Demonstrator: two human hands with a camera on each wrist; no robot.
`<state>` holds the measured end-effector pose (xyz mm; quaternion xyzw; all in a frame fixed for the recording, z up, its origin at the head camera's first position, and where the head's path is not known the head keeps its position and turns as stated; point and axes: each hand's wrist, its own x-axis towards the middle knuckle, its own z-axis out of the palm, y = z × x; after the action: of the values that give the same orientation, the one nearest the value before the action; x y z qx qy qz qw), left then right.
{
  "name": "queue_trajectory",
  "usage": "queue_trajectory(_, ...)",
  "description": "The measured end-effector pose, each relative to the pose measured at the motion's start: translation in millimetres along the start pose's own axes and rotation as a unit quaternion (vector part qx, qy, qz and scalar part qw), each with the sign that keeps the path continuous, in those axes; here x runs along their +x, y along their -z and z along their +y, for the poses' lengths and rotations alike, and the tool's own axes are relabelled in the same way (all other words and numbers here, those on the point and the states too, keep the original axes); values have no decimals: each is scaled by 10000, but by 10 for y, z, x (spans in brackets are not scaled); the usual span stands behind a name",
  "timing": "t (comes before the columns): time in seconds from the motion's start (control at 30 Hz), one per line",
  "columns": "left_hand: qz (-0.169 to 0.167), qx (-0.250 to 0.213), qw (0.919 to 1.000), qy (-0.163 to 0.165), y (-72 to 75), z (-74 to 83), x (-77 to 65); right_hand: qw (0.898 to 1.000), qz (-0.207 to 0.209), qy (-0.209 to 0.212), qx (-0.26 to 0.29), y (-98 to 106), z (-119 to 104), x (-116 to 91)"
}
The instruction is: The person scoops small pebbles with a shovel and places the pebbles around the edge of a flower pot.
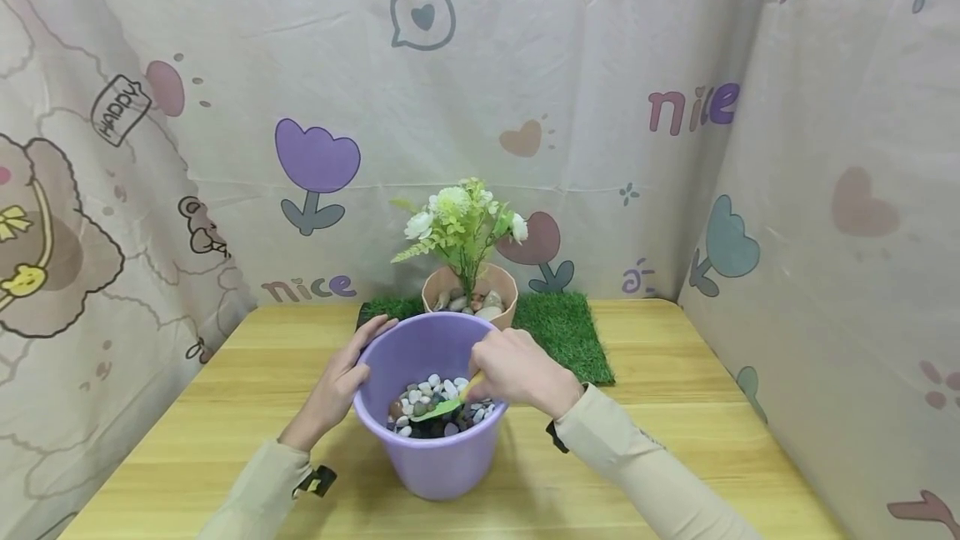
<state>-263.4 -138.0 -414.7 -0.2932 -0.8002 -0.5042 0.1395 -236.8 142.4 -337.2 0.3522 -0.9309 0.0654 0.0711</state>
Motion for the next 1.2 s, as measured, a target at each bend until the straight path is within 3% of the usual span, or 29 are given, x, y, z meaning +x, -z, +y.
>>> queue_trajectory(0.37, 14, -17, 10000, -16, -5, -4, 8, 9985, 367, 158, -387, -30, 30, 2)
queue_trajectory(0.67, 12, -8, 9998, -201, -2, -38, 1, 9939, 414, 766, -673, -41, 117, 83)
queue_trajectory(1.07, 43, -57, 9998, -188, -2, -52, -9, 9862, 462, 1392, -763, -88, 133, 129)
queue_trajectory(1.2, 61, -37, 9998, -184, -7, -59, -9, 9885, 392, 1248, -753, -104, 120, 136)
